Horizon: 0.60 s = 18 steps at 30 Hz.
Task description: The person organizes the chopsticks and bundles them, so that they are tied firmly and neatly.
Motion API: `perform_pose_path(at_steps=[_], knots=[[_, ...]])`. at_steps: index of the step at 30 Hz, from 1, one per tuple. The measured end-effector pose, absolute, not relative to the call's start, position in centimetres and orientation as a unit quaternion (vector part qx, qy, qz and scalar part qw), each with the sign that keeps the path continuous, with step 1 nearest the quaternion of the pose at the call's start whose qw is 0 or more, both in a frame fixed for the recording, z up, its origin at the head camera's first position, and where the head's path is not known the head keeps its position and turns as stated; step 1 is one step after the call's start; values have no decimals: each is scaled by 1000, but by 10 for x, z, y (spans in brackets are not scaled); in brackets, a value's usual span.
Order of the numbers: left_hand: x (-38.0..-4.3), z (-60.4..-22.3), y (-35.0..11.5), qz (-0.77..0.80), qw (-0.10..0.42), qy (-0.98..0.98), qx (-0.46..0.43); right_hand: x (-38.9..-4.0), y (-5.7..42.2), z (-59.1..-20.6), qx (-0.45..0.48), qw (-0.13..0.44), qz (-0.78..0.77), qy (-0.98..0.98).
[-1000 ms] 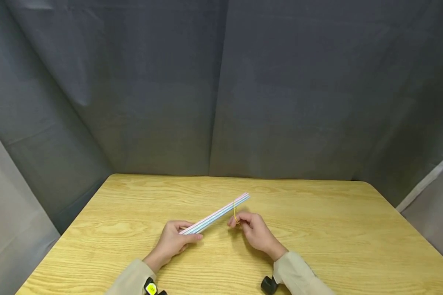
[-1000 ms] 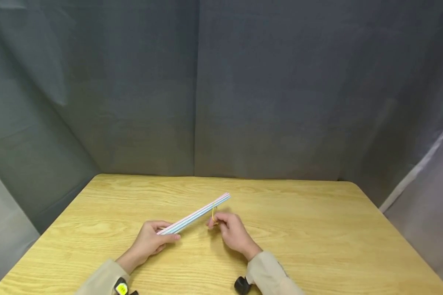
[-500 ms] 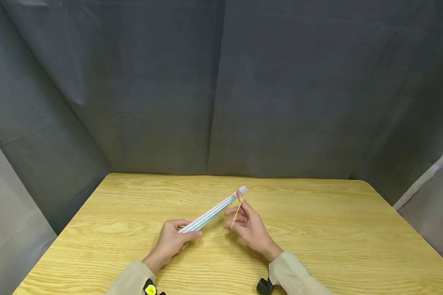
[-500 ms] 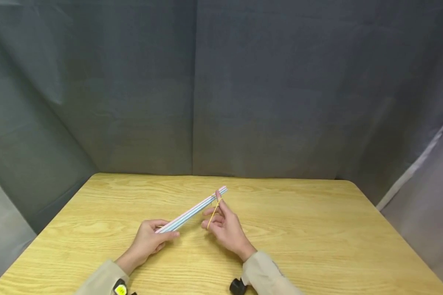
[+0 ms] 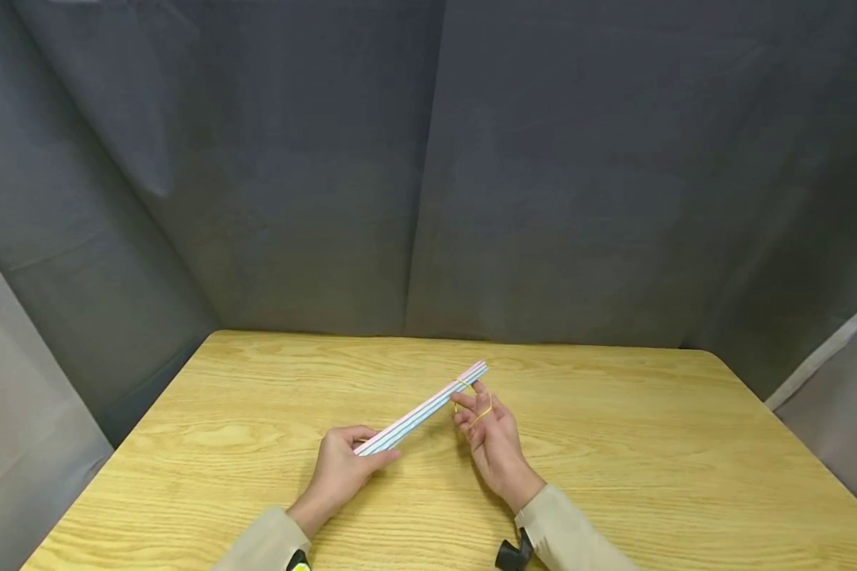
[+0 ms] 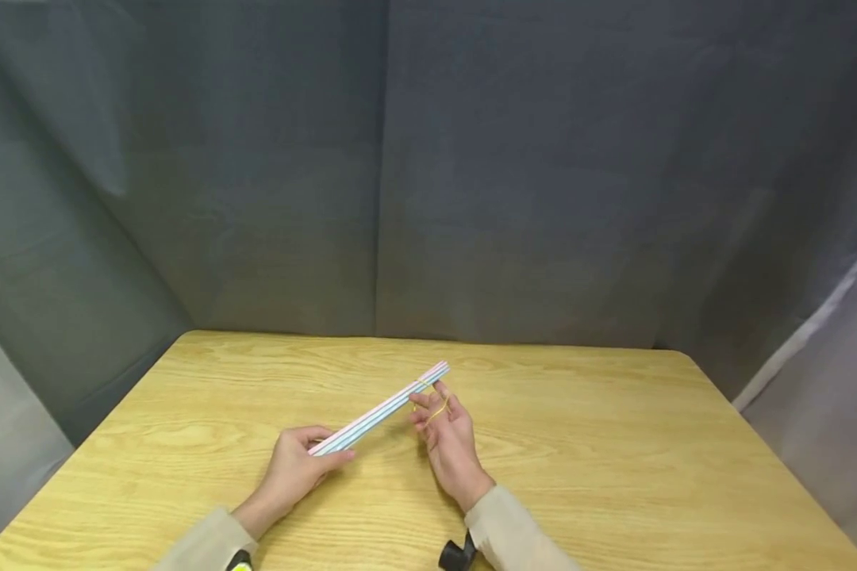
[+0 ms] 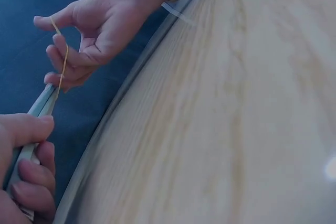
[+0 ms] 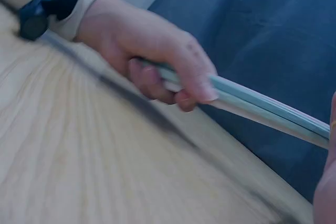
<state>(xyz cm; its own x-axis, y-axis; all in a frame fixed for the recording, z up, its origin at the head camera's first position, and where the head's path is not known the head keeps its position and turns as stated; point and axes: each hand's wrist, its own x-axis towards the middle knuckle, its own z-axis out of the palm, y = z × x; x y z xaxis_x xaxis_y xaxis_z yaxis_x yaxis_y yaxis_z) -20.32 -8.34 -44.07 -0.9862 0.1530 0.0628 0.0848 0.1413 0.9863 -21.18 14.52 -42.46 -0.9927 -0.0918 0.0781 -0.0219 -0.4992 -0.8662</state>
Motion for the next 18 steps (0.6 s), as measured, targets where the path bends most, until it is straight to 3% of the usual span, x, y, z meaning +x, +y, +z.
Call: perform_pose_path(at_steps=[9, 18], knots=[[-204, -440, -85, 636, 12, 766, 97, -219, 161, -424, -110, 76, -912, 388], [-205, -436, -92, 629, 30, 760, 160, -230, 185, -426, -243, 188, -918, 250]])
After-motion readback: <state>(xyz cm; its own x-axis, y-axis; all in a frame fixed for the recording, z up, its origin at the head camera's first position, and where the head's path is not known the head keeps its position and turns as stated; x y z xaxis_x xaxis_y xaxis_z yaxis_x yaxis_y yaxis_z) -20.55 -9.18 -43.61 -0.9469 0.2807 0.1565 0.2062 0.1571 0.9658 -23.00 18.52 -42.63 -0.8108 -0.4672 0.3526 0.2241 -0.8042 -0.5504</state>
